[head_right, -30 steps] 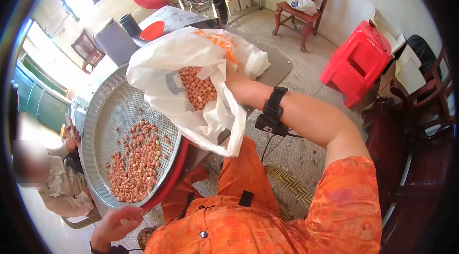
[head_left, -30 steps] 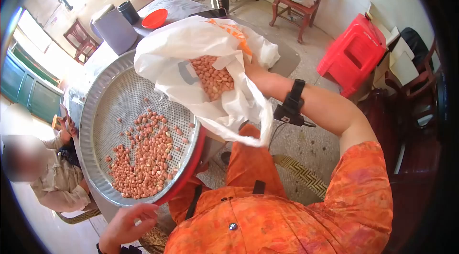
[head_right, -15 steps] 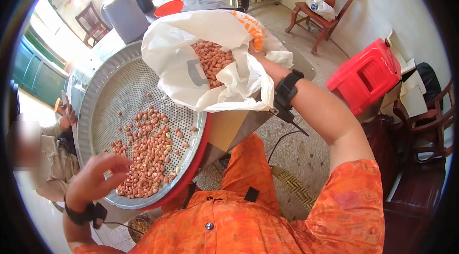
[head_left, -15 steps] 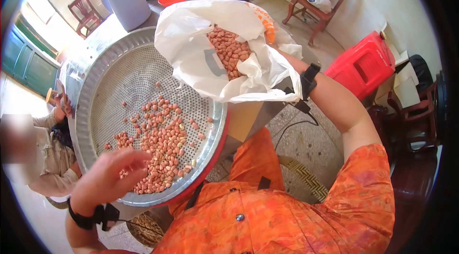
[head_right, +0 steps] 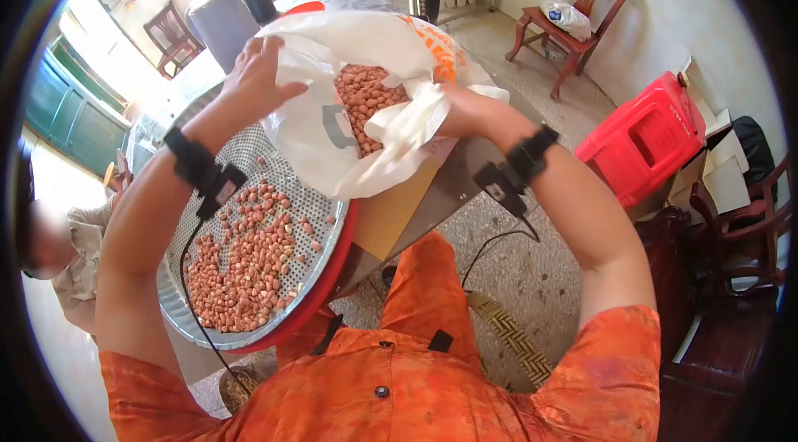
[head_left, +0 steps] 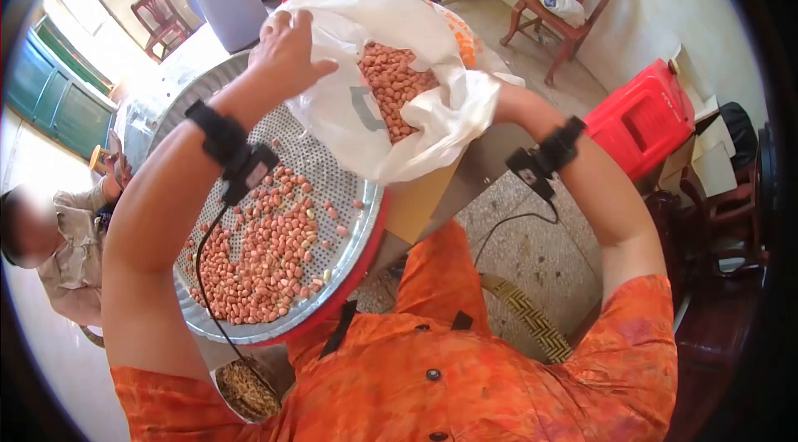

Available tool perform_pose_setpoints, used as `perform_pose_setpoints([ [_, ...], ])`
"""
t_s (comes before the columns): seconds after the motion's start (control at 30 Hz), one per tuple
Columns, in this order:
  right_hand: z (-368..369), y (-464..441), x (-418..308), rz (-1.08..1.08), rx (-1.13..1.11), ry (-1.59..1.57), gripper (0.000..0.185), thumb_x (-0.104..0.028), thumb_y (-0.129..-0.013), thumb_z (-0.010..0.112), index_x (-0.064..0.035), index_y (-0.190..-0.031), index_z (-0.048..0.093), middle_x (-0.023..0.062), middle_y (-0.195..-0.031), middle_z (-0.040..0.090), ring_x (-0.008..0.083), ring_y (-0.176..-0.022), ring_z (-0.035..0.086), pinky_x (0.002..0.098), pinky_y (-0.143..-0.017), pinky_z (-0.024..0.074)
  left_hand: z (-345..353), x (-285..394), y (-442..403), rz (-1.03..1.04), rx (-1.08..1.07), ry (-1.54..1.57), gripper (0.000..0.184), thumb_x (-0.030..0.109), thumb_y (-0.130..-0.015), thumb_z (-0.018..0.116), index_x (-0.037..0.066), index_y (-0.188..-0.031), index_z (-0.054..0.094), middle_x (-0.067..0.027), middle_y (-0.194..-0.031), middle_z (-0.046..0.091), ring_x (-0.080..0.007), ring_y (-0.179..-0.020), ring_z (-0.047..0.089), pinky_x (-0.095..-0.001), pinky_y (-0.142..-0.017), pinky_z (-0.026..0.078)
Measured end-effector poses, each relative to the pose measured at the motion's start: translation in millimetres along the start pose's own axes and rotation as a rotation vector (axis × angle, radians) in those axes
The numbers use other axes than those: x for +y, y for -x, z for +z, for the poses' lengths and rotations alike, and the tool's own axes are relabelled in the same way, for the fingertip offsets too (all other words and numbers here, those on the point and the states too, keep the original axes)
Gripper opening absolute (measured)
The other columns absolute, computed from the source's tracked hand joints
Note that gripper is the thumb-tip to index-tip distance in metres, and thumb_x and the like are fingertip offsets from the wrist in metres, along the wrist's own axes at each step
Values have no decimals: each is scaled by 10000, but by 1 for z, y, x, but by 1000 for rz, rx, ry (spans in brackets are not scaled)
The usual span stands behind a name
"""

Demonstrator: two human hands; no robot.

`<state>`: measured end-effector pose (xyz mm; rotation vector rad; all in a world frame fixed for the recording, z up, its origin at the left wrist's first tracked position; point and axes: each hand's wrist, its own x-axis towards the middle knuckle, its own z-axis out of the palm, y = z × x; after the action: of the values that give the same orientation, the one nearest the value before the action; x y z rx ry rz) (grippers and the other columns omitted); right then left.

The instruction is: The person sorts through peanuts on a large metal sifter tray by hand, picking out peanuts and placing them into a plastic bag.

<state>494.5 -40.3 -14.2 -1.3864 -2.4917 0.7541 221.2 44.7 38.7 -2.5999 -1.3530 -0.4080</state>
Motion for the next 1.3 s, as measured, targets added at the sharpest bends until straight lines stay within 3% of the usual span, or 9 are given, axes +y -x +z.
perform_pose_setpoints([
  [0.1,32,29,4,-228,388,44,618,-337,-670,672,-102,-1196,448,208,-1172,472,338,-1012,514,354,-861,431,29,-1,-16,-40,-47,72,796,312,-634,695,15,-1251,290,-313,-1195,337,-422,-1065,437,-407,-861,416],
  [0.23,56,37,-40,7,423,216,830,-194,-626,673,-186,-1328,231,295,-1321,202,452,-1056,451,420,-879,416,31,11,-26,-94,-436,59,859,291,-646,688,66,-1328,217,-331,-1225,310,-389,-1054,463,-396,-882,401],
  [0.37,48,12,-45,98,370,263,606,-86,-635,603,-124,-1209,414,233,-1147,426,393,-882,539,396,-736,467,50,2,-25,-116,-511,52,641,155,-688,630,80,-1259,349,-249,-1069,495,-334,-926,551,-376,-751,478],
  [0.43,35,-5,-27,101,302,294,533,-62,-629,589,-102,-1149,480,204,-1034,526,358,-817,565,386,-688,473,77,-30,-39,121,-192,-82,351,103,-736,558,54,-1076,488,-179,-889,561,-259,-696,605,-347,-500,504],
  [0.5,18,-15,-5,-27,420,137,367,-52,-646,552,-85,-1011,573,164,-769,581,311,-729,583,383,-642,465,42,-29,-52,-248,-487,325,313,84,-767,460,35,-1073,500,-147,-698,571,-223,-547,599,-320,-438,494],
  [0.83,-56,-18,-13,-296,963,212,197,-116,-691,591,-35,-872,589,156,-743,597,290,-694,593,350,-625,471,16,-22,-98,-240,-60,567,122,76,-776,446,49,-858,532,-89,-655,542,-152,-471,523,-278,-372,415],
  [0.97,-74,-10,-8,209,832,-211,284,-125,-666,641,-12,-916,566,148,-797,603,311,-758,583,348,-692,475,44,-92,-139,-53,303,419,129,120,-761,466,62,-837,552,-62,-653,537,-118,-497,524,-247,-391,403],
  [1.03,-75,7,0,-203,911,953,362,-129,-669,657,-5,-988,538,149,-899,596,311,-850,575,366,-727,470,-1,-44,-98,-335,-3,532,127,126,-767,476,67,-847,554,-52,-643,534,-109,-500,527,-244,-391,403],
  [1.3,-21,68,-27,-53,597,-64,326,-84,-734,594,-16,-1046,529,106,-974,599,182,-871,578,285,-786,443,16,-69,-49,-87,-171,427,171,108,-714,509,69,-854,598,-98,-622,569,-187,-486,559,-315,-454,455],
])
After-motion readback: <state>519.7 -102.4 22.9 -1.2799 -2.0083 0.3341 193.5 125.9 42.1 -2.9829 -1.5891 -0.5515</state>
